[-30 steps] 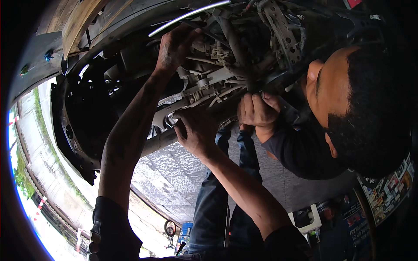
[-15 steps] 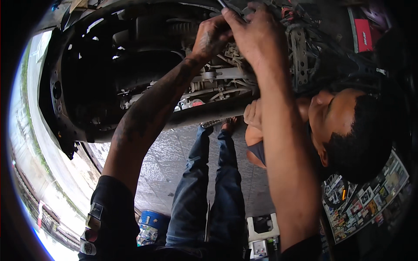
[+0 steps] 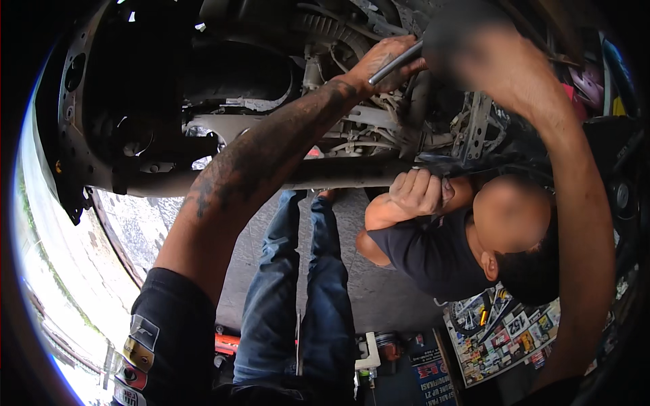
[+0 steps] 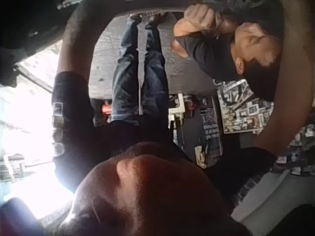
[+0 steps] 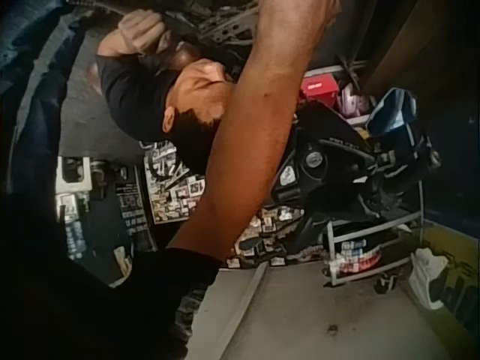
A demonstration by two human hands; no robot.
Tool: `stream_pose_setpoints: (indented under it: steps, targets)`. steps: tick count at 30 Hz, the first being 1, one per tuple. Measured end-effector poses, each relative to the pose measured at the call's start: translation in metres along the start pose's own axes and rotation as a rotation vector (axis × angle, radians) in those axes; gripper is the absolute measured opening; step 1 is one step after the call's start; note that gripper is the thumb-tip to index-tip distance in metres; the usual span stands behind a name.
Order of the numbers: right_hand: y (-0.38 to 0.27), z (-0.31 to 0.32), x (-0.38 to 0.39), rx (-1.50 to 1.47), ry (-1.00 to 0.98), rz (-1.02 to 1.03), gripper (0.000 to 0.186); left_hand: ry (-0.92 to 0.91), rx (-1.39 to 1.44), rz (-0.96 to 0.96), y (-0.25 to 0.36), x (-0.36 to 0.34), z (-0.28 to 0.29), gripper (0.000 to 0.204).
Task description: The person works on motorcycle components using hand tools, moves a tool tray and motorcycle parts, and repositions the motorcycle by hand.
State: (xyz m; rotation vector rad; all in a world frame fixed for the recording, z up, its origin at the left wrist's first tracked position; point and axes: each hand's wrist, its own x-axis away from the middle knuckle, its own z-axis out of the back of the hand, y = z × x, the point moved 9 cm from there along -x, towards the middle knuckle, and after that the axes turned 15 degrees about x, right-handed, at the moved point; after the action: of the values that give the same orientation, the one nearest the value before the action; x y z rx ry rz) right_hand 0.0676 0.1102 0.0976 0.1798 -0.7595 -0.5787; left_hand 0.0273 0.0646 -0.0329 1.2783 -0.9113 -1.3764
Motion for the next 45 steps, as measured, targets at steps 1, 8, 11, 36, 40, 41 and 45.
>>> stream_pose_setpoints:
  steps: [1, 8, 11, 36, 40, 41, 45]
  targets:
    - [0.006, -0.007, -0.002, 0.017, 0.001, -0.007, 0.034, 0.020, 0.028, 0.032, -0.002, -0.001, -0.002, 0.035]
    - [-0.007, -0.021, -0.038, -0.450, 0.093, 0.201, 0.033, -0.044, 0.099, -0.171, 0.018, -0.002, -0.017, 0.024]
    - [-0.033, -0.005, -0.016, -0.306, -0.178, 0.281, 0.032, -0.100, 0.113, -0.152, 0.015, 0.006, -0.013, 0.027]
    - [-0.082, -0.003, 0.012, -0.395, -0.384, 0.525, 0.021, -0.156, 0.223, -0.060, -0.017, 0.023, -0.040, 0.019]
    - [-0.100, 0.021, 0.073, -0.311, -0.363, 0.771, 0.022, -0.056, 0.423, 0.042, 0.013, -0.001, -0.029, 0.025]
    - [-0.092, 0.023, 0.073, -0.306, -0.268, 0.823, 0.022, -0.102, 0.234, -0.054, 0.024, -0.001, -0.023, 0.026]
    - [-0.046, 0.022, 0.061, -0.603, -0.158, 0.619, 0.023, -0.013, 0.179, -0.110, 0.025, 0.003, -0.023, 0.030]
